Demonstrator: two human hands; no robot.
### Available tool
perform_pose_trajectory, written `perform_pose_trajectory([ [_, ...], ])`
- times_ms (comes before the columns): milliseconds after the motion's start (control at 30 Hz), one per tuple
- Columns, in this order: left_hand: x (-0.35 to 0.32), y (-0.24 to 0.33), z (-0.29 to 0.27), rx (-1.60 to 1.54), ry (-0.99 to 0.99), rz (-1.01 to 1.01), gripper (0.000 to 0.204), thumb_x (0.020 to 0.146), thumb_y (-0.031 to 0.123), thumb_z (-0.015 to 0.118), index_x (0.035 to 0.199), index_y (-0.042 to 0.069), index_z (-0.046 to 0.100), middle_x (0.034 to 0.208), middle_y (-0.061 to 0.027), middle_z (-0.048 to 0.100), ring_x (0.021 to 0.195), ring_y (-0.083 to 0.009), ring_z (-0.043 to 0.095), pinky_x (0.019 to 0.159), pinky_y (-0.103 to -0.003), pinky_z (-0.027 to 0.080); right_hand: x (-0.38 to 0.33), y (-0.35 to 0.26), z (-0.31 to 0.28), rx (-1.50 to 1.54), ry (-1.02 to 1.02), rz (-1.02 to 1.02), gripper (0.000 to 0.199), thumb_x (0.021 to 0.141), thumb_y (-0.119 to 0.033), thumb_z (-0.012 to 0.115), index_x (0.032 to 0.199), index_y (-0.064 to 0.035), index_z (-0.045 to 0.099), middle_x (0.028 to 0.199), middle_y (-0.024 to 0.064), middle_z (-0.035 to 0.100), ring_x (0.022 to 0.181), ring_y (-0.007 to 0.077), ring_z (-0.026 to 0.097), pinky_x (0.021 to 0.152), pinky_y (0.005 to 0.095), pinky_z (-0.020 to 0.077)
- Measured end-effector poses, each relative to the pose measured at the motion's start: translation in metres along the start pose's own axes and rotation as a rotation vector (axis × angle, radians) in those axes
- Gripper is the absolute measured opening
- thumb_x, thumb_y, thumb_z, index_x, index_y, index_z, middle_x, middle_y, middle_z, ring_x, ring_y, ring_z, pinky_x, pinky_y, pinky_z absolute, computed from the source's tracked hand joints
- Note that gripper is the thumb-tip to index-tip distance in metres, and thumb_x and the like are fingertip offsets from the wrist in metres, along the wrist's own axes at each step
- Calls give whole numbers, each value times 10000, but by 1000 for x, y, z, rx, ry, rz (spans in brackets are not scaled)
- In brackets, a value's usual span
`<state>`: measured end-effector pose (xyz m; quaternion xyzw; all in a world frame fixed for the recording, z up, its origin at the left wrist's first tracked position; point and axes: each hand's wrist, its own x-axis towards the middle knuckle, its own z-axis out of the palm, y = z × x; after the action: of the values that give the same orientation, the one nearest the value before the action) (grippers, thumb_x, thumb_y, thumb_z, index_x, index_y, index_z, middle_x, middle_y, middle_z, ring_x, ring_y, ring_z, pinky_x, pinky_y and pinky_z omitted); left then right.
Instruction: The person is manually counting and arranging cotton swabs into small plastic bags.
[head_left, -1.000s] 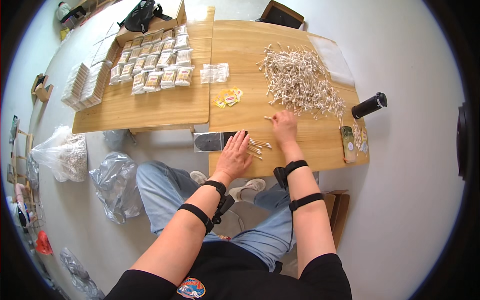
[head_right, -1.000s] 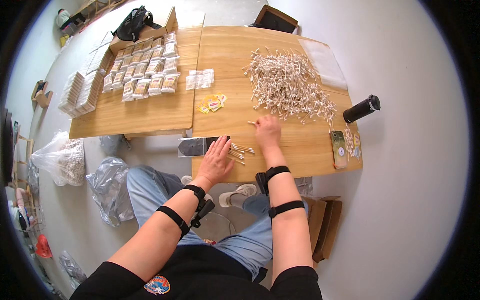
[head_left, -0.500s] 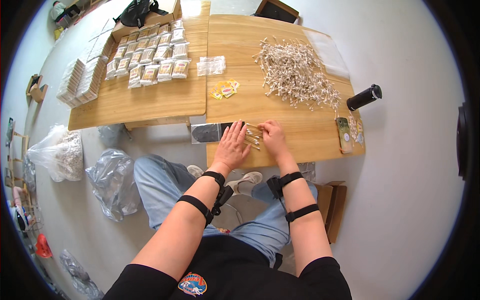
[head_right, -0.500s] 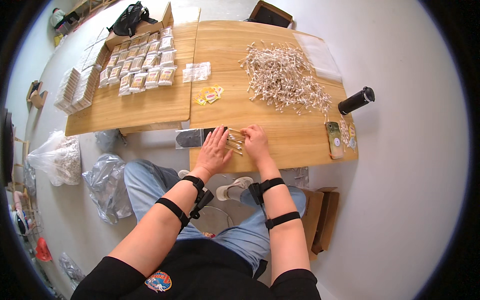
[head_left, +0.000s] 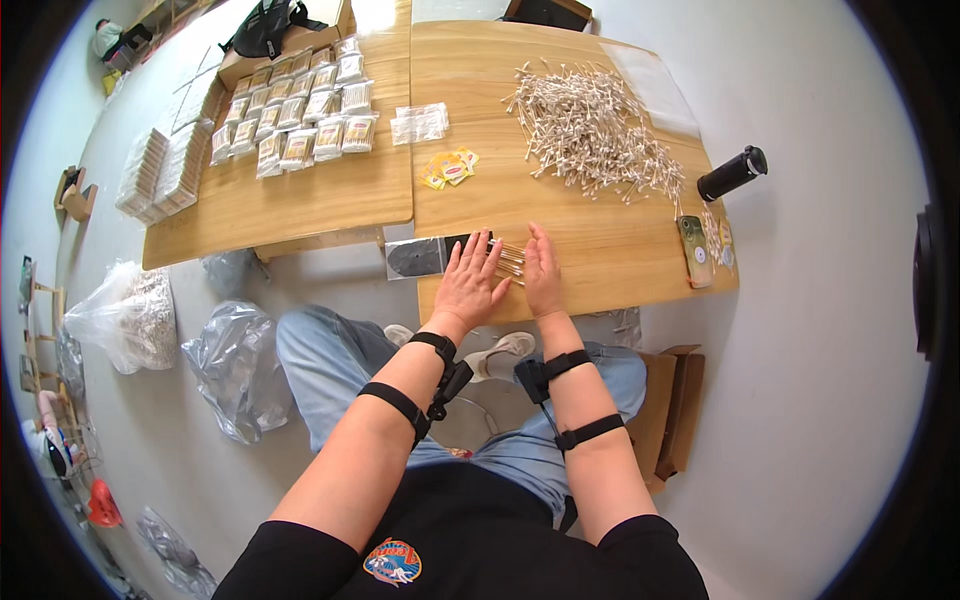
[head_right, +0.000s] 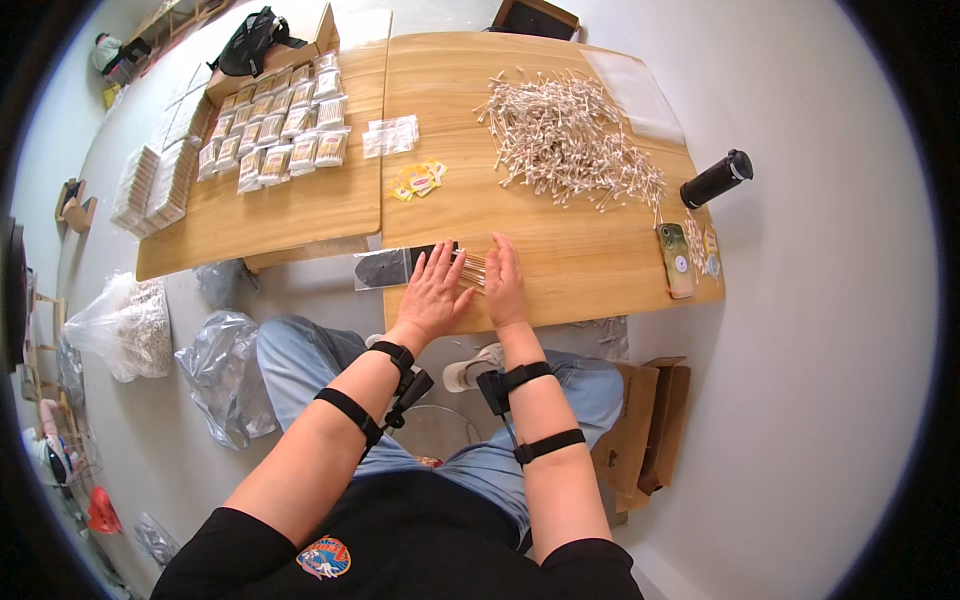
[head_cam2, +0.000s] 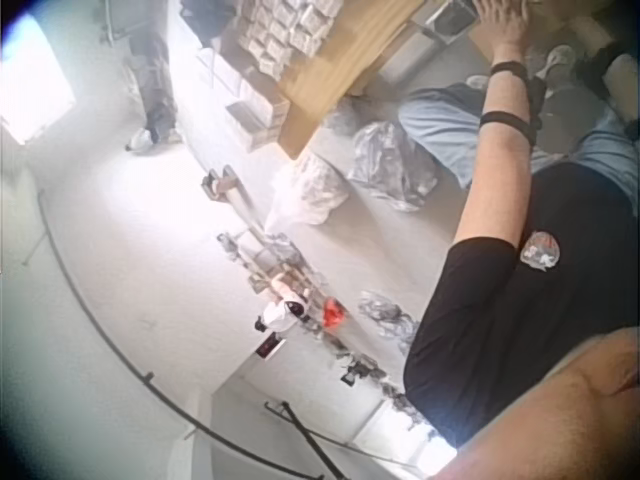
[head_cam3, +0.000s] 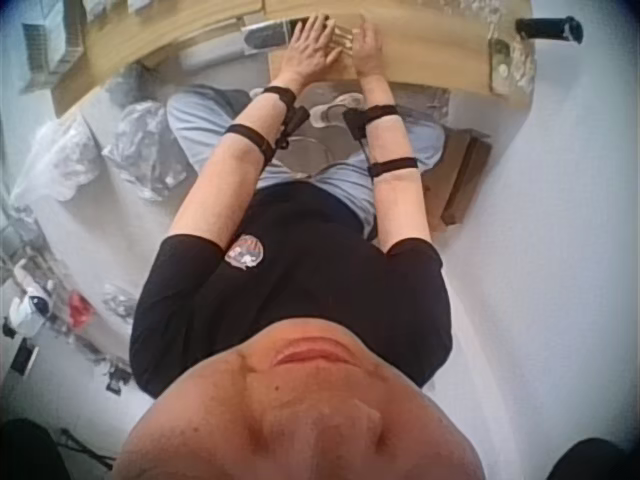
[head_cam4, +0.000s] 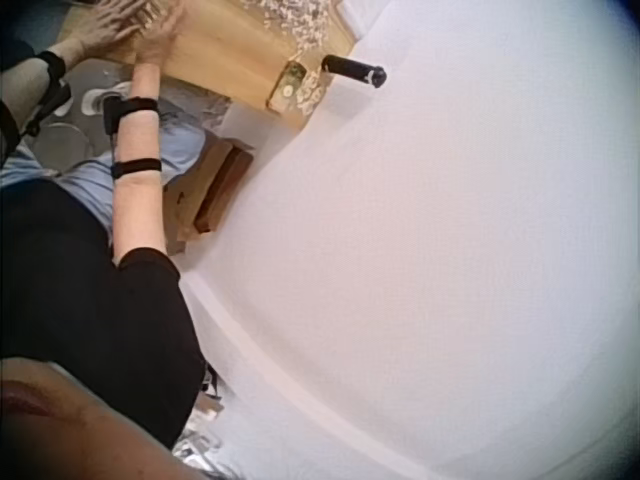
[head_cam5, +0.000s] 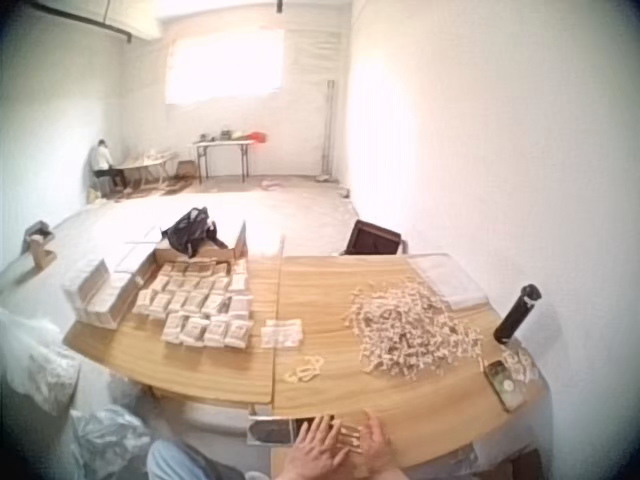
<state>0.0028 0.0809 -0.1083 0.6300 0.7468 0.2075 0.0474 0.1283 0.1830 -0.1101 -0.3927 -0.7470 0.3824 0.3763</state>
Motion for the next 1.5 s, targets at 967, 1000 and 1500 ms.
perform_pose_trajectory([
  [967,0,3,-4,-49,40,-2,594,936,408,568,1421,81,467,1496,-161,401,1460,-327,284,1196,-531,196,103,59,-65,-898,141,-102,332,932,-262,602,1214,-91,632,1267,177,573,1191,351,518,998,479,436],
  [1000,0,3,-5,-50,26,-10,595,940,413,564,1418,73,465,1486,-162,406,1462,-323,277,1201,-530,190,100,61,-64,-878,119,-128,329,939,-277,597,1203,-82,631,1250,188,583,1191,353,522,1004,472,436],
  [1500,0,0,-1,-102,186,40,538,916,331,602,1343,21,494,1444,-194,437,1413,-334,360,1188,-486,254,25,17,-46,-437,186,-125,217,794,-96,702,1005,-83,650,1007,98,639,1048,321,570,917,445,457],
])
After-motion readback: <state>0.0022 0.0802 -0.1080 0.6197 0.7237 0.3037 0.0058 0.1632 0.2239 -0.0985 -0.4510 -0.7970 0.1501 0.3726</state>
